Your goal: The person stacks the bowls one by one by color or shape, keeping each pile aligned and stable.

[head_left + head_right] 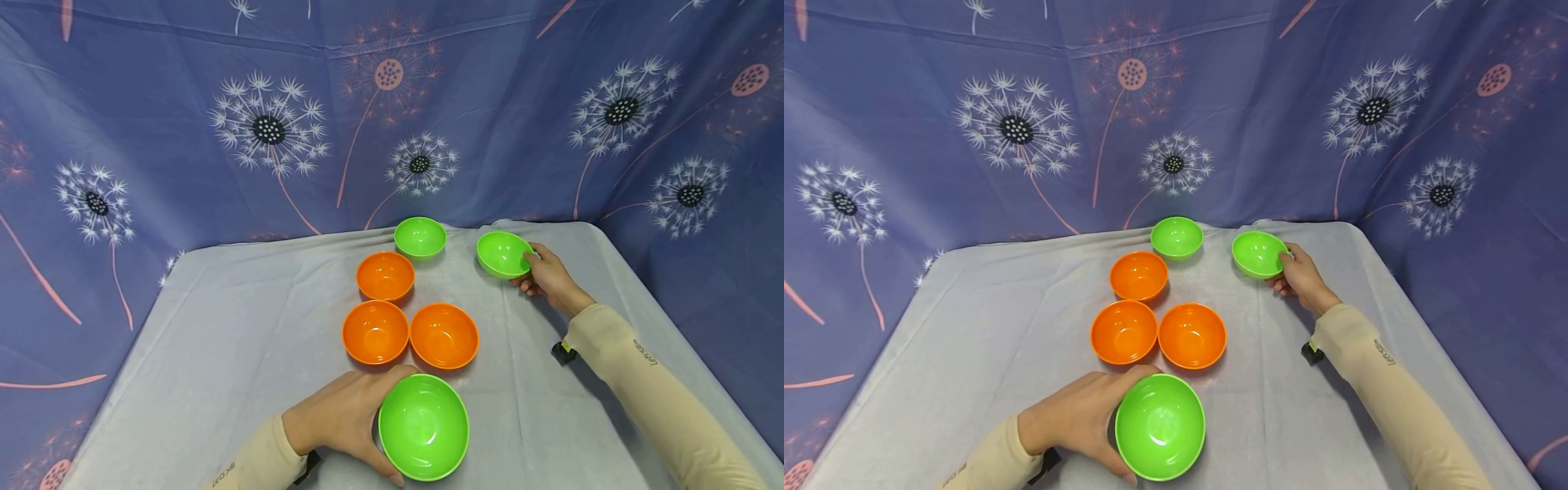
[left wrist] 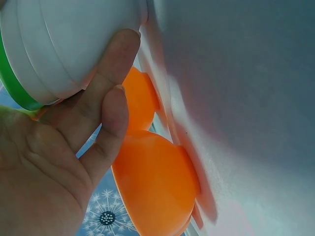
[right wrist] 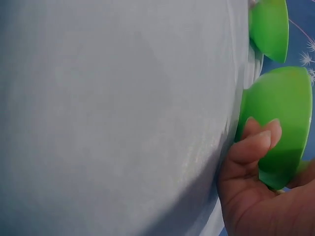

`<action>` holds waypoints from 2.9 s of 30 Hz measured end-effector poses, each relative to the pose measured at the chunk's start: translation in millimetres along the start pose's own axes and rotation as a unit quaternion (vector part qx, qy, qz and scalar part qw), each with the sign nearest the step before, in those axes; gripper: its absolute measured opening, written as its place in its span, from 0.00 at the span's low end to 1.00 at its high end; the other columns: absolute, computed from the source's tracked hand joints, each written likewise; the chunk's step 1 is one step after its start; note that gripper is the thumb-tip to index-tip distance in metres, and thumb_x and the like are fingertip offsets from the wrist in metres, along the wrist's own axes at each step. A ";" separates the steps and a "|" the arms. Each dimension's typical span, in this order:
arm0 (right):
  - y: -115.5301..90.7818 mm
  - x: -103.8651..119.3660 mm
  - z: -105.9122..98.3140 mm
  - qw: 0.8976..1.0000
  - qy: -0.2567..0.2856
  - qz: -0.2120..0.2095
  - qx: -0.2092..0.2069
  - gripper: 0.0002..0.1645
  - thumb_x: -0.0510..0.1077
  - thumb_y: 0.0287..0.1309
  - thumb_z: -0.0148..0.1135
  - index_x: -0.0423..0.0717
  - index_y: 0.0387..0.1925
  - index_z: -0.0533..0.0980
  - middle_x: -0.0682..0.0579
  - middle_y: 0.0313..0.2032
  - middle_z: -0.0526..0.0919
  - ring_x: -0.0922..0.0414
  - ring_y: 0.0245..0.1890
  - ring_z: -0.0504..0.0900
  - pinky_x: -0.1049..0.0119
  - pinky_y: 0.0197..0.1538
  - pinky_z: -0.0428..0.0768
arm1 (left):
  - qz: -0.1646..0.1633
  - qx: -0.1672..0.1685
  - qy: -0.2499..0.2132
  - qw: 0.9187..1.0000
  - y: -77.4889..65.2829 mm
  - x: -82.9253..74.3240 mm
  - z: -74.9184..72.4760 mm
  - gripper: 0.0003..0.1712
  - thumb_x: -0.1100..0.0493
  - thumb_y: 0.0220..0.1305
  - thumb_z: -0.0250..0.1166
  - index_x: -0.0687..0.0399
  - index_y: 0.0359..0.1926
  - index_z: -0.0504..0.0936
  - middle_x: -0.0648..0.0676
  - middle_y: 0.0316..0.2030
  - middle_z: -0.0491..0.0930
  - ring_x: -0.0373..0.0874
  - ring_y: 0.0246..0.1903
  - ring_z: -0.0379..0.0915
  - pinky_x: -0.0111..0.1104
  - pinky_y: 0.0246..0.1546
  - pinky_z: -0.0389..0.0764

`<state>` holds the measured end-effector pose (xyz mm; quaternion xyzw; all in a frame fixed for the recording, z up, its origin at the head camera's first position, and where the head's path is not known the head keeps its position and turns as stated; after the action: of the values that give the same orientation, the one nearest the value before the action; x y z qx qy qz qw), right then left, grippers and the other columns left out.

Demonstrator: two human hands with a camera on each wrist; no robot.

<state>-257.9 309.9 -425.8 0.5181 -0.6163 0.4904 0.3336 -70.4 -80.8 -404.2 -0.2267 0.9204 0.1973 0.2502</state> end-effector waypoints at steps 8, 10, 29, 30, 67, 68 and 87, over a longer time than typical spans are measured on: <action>-1.7 -0.6 1.0 1.000 -0.019 -0.001 0.001 0.31 0.51 0.77 0.31 0.43 0.73 0.46 0.43 0.25 0.80 0.60 0.16 0.74 0.66 0.21 0.78 | -0.001 0.000 -0.005 1.000 1.1 -0.1 0.1 0.65 0.23 0.27 0.72 0.37 0.68 0.56 0.34 0.54 0.70 0.26 0.48 0.68 0.26 0.47 0.74; -1.7 -1.4 1.3 1.000 -0.027 -0.001 -0.001 0.31 0.52 0.77 0.31 0.43 0.73 0.46 0.43 0.25 0.80 0.60 0.16 0.74 0.66 0.20 0.78 | 0.000 0.000 -0.006 1.000 1.4 -0.3 0.1 0.65 0.23 0.27 0.72 0.38 0.68 0.56 0.34 0.54 0.70 0.26 0.48 0.68 0.26 0.48 0.74; -23.8 0.7 10.1 0.993 -0.081 -0.088 -0.006 0.30 0.54 0.76 0.35 0.40 0.69 0.57 0.38 0.24 0.77 0.57 0.13 0.71 0.64 0.15 0.73 | -0.005 0.001 -0.001 1.000 1.3 -2.3 0.6 0.65 0.23 0.27 0.72 0.38 0.68 0.57 0.35 0.54 0.70 0.27 0.47 0.68 0.26 0.47 0.74; -25.8 1.9 10.9 0.992 -0.085 -0.094 -0.006 0.29 0.54 0.76 0.35 0.40 0.68 0.58 0.38 0.24 0.77 0.57 0.13 0.71 0.64 0.15 0.73 | -0.005 0.001 -0.001 1.000 1.3 -2.3 0.7 0.65 0.23 0.27 0.72 0.38 0.68 0.57 0.35 0.54 0.70 0.26 0.47 0.68 0.26 0.47 0.74; -92.1 50.7 45.8 0.973 -0.138 -0.176 0.064 0.24 0.55 0.74 0.41 0.46 0.60 0.69 0.39 0.27 0.73 0.52 0.12 0.69 0.63 0.13 0.72 | 0.002 -0.002 -0.012 1.000 2.0 -1.5 0.1 0.64 0.24 0.28 0.73 0.38 0.68 0.57 0.35 0.55 0.70 0.27 0.48 0.68 0.27 0.48 0.74; -92.6 50.8 46.3 0.973 -0.137 -0.176 0.065 0.24 0.55 0.74 0.42 0.46 0.60 0.69 0.39 0.26 0.73 0.52 0.11 0.69 0.63 0.13 0.72 | 0.000 -0.002 -0.011 1.000 1.8 -1.6 0.2 0.65 0.24 0.28 0.73 0.38 0.68 0.57 0.35 0.55 0.70 0.27 0.48 0.68 0.27 0.48 0.74; -107.3 58.0 53.3 0.975 -0.134 -0.163 0.066 0.22 0.56 0.74 0.42 0.50 0.60 0.70 0.42 0.27 0.74 0.53 0.11 0.68 0.64 0.12 0.70 | -0.006 -0.002 -0.009 1.000 1.0 -1.5 0.1 0.65 0.24 0.27 0.72 0.37 0.68 0.57 0.33 0.54 0.69 0.26 0.48 0.68 0.27 0.47 0.74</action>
<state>-163.0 243.2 -360.6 0.6932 -0.5292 0.3953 0.2884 -69.7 -79.5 -403.2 -0.2310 0.9163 0.1993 0.2595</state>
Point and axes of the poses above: each hand's wrist, its own y-axis towards the middle knuckle, its own z-axis out of the palm, x = y × z, the point moved 1 cm from there along y, towards the middle knuckle
